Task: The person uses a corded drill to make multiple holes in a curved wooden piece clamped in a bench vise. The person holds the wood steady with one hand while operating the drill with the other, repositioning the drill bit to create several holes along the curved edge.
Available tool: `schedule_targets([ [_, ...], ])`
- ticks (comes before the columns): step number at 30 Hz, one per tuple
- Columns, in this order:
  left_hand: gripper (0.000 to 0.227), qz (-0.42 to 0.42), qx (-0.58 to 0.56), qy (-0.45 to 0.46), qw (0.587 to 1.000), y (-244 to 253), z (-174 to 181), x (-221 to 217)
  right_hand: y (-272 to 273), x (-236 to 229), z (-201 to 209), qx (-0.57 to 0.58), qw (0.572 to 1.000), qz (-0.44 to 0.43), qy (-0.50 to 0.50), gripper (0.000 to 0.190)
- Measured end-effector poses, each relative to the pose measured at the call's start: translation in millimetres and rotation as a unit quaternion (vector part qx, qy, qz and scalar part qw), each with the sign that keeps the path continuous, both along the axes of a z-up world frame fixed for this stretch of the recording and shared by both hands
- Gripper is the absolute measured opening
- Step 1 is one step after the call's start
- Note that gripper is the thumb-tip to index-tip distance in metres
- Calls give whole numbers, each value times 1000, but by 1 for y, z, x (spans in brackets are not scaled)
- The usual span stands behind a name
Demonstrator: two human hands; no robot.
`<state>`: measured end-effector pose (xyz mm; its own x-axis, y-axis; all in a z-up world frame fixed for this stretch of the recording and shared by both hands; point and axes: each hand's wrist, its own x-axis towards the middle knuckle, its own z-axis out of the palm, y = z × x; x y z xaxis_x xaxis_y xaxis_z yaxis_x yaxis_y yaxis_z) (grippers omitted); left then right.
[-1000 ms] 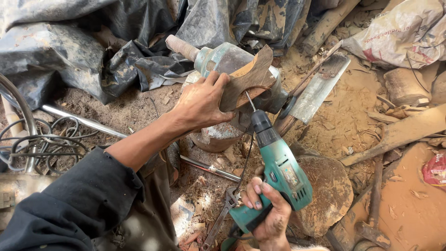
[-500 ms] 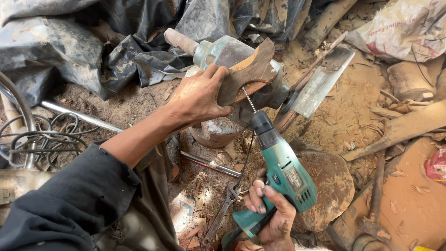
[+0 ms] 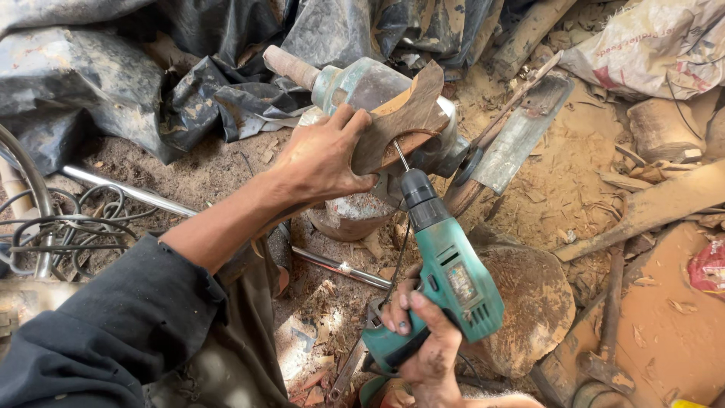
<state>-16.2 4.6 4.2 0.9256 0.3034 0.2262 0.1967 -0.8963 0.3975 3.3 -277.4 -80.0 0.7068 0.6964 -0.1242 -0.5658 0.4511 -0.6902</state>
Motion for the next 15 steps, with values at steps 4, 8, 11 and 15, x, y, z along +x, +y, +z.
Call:
schedule_targets([
  [4, 80, 0, 8, -57, 998, -5, -7, 0, 16, -12, 5, -25, 997, -34, -61, 42],
  [8, 78, 7, 22, -70, 997, -3, -7, 4, 31, -3, 7, -47, 996, -51, -54, 42],
  [11, 75, 21, 7, -50, 999, -3, -8, 6, 32, 10, 9, -5, 999, -38, -24, 43],
  [15, 75, 29, -26, -20, 999, -2, -2, 6, 22, 18, 16, 19, 999, -29, 26, 46],
])
